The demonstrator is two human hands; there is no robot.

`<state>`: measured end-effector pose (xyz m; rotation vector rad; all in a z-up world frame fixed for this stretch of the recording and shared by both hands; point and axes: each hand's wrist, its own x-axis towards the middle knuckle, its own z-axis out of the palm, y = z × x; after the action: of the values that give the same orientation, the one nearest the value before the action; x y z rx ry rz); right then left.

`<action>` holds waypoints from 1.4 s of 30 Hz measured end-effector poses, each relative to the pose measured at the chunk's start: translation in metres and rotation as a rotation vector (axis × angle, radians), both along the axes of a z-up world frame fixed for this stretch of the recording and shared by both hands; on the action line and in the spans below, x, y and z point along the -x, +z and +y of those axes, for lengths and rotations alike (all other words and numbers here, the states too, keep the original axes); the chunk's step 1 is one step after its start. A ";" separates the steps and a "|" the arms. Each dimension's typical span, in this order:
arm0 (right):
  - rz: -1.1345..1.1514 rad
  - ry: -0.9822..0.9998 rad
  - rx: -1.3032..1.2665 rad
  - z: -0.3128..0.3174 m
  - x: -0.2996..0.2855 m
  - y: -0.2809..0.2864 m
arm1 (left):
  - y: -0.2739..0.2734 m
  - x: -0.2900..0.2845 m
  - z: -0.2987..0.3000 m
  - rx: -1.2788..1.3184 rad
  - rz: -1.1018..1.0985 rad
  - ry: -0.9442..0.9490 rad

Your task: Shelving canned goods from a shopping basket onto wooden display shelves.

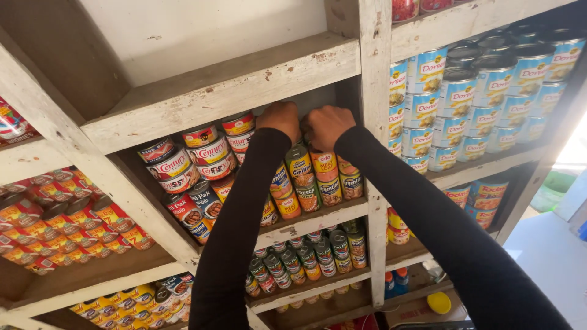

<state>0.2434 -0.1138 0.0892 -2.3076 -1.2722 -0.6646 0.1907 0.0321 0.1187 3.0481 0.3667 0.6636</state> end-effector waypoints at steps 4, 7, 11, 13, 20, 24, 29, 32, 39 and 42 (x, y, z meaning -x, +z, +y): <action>-0.013 -0.044 0.108 0.013 -0.021 -0.002 | -0.003 -0.001 0.000 0.007 0.040 -0.014; -0.054 -0.059 0.144 0.018 -0.031 -0.002 | 0.003 -0.003 -0.007 0.020 0.072 -0.006; -0.098 -0.100 0.216 0.025 -0.042 -0.005 | 0.007 -0.009 -0.012 0.031 0.153 0.016; -0.072 -0.118 0.262 0.025 -0.041 -0.001 | 0.001 -0.018 -0.003 0.012 0.156 0.007; 0.073 -0.086 0.356 0.032 -0.045 0.005 | -0.007 -0.038 0.014 -0.024 0.117 -0.001; 0.069 -0.126 0.349 0.039 -0.047 0.004 | -0.006 -0.037 0.019 -0.019 0.102 0.014; 0.127 -0.099 0.334 0.037 -0.039 0.013 | 0.001 -0.023 0.010 0.019 0.133 0.060; 0.073 -0.088 0.315 0.037 -0.043 0.010 | 0.001 -0.025 0.011 0.016 0.148 0.060; 0.124 -0.088 0.192 0.040 -0.061 0.010 | -0.004 -0.033 0.016 0.001 0.068 0.048; 0.104 0.010 0.116 0.041 -0.070 0.003 | -0.003 -0.030 0.013 0.032 0.068 0.068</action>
<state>0.3131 -0.0727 0.0920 -2.3935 -1.3045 -0.4722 0.2210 0.0446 0.1157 3.0459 0.4792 0.5520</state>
